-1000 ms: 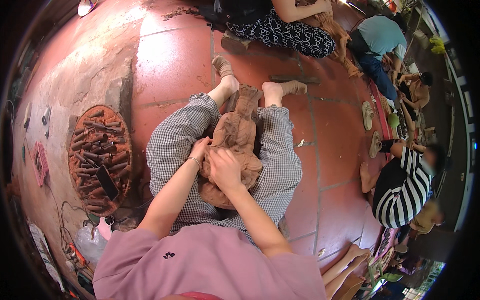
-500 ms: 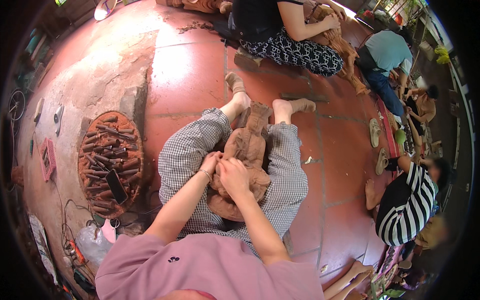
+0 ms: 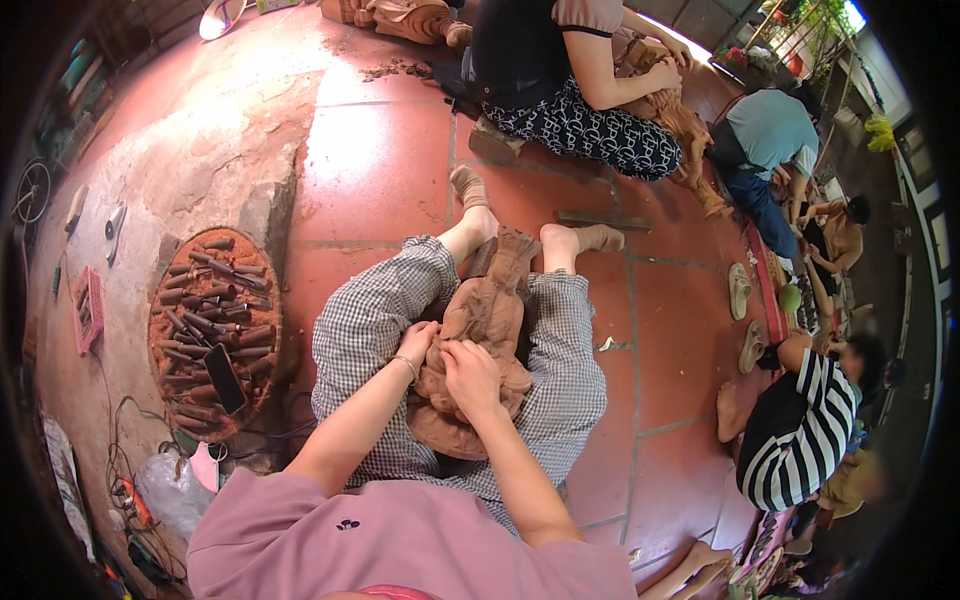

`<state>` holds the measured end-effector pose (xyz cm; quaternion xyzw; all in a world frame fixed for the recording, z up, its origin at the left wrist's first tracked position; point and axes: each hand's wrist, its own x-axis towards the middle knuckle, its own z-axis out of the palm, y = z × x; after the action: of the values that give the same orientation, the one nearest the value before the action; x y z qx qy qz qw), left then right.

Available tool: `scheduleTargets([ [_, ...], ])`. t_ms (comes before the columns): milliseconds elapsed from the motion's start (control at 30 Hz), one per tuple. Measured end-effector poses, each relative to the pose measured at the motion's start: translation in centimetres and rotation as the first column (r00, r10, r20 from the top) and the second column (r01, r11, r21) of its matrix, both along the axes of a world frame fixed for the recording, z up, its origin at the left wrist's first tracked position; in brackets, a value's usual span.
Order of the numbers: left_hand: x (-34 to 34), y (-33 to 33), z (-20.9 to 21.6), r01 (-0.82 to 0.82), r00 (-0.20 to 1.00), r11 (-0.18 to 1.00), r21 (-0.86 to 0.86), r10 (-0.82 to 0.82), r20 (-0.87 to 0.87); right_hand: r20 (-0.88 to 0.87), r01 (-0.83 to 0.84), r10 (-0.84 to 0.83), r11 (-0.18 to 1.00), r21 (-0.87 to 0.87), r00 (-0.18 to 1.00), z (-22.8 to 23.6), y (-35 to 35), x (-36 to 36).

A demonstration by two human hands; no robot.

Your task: The person sits on the floor and carves a wooden figurine by hand, using small tools to shape and smooth the surface. They rotate the piece frequently to work on different sides and occasionally wipe away shavings.

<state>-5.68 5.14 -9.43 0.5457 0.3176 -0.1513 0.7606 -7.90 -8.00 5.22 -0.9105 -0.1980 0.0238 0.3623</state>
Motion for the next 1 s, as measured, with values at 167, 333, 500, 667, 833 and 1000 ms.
scheduleTargets([
  [167, -0.1, 0.3, -0.9, 0.008, 1.0, 0.999, 0.053, -0.009, 0.023, 0.044, -0.027, 0.031, 0.995, -0.094, 0.999, -0.7, 0.0, 0.4],
  [333, 0.3, -0.3, 0.5, 0.009, 1.0, 1.0, 0.014, -0.008, -0.008, 0.077, 0.011, -0.002, 0.994, -0.112, 0.997, -0.8, -1.2, 0.0],
  [500, -0.1, 0.2, -0.7, 0.017, 1.0, 0.998, 0.067, -0.018, 0.022, 0.035, 0.018, -0.015, 0.994, -0.105, 0.999, -0.1, -0.6, 0.1],
  [667, 0.1, 0.1, -0.1, 0.012, 1.0, 0.998, 0.058, -0.012, -0.007, 0.046, 0.01, -0.004, 0.991, -0.131, 0.999, 0.1, -1.1, -0.2],
  [833, -0.2, 0.1, 1.0, 0.003, 1.0, 0.999, 0.051, -0.003, 0.009, 0.055, -0.003, 0.01, 0.993, -0.12, 0.998, -0.5, -1.1, 0.1],
  [1000, 0.0, 0.2, 1.0, 0.012, 1.0, 0.998, 0.057, -0.012, 0.005, 0.035, 0.016, -0.013, 0.995, -0.097, 0.999, 0.1, -1.9, -0.4],
])
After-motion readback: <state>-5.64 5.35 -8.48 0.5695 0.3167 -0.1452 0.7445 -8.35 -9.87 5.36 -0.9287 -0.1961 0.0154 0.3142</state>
